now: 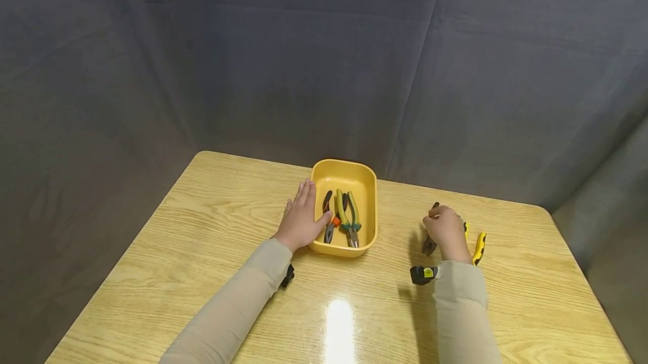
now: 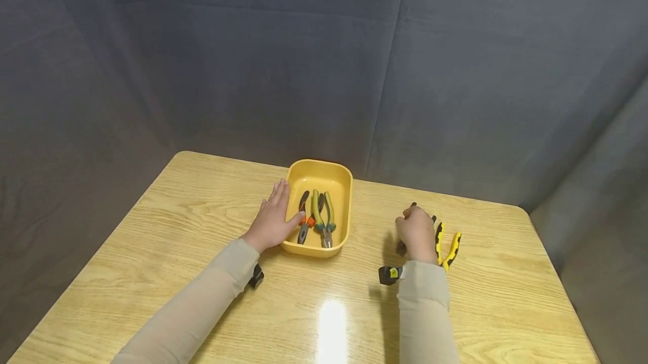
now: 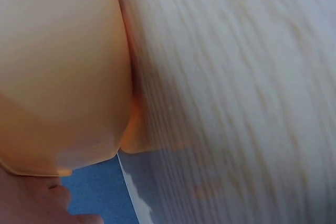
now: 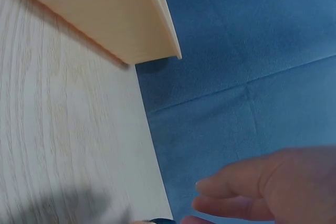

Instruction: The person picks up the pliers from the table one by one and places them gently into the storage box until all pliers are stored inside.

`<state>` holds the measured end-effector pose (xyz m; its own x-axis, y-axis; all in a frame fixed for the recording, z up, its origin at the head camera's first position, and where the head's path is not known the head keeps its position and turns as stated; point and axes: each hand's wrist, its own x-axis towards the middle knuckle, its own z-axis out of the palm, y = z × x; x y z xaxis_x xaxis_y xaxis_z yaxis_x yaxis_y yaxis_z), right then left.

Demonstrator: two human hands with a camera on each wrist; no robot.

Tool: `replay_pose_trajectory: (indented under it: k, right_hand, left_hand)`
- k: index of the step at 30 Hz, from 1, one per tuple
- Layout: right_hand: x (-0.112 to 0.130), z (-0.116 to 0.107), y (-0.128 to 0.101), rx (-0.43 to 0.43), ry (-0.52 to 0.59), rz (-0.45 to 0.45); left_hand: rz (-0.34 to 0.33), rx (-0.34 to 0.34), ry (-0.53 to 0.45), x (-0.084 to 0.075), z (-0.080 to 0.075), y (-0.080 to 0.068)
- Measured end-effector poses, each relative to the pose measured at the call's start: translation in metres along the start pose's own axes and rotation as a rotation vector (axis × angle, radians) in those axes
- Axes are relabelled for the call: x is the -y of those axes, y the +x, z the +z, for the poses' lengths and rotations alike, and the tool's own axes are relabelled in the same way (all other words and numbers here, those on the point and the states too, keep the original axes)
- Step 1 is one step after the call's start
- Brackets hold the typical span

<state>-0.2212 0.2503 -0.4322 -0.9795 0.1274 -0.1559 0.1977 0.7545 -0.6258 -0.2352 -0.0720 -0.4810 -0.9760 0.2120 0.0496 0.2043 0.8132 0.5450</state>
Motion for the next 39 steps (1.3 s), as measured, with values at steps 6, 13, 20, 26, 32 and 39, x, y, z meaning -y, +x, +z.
replay_pose_trajectory:
  k: [6,13,20,26,32,39]
  right_hand:
    - [-0.009,0.0,0.0,0.0,-0.005,0.032]
    - [-0.019,-0.002,0.0,0.006,0.017,0.067]
    - [-0.029,-0.004,-0.002,-0.032,-0.004,0.098]
    - [-0.033,-0.006,-0.003,-0.055,0.007,0.109]
    - [-0.04,-0.008,-0.002,-0.066,0.0,0.114]
    - [-0.047,-0.007,-0.001,-0.072,0.038,0.15]
  left_hand:
    - [-0.002,0.013,0.015,-0.002,0.001,-0.002]
    - [-0.005,0.014,0.008,-0.004,0.001,-0.003]
    - [0.003,0.009,0.0,-0.004,0.003,-0.004]
    - [0.002,0.008,-0.008,-0.005,0.003,-0.004]
    - [0.003,0.007,-0.004,-0.005,0.002,-0.004]
    - [0.004,0.008,-0.002,-0.004,0.004,-0.003]
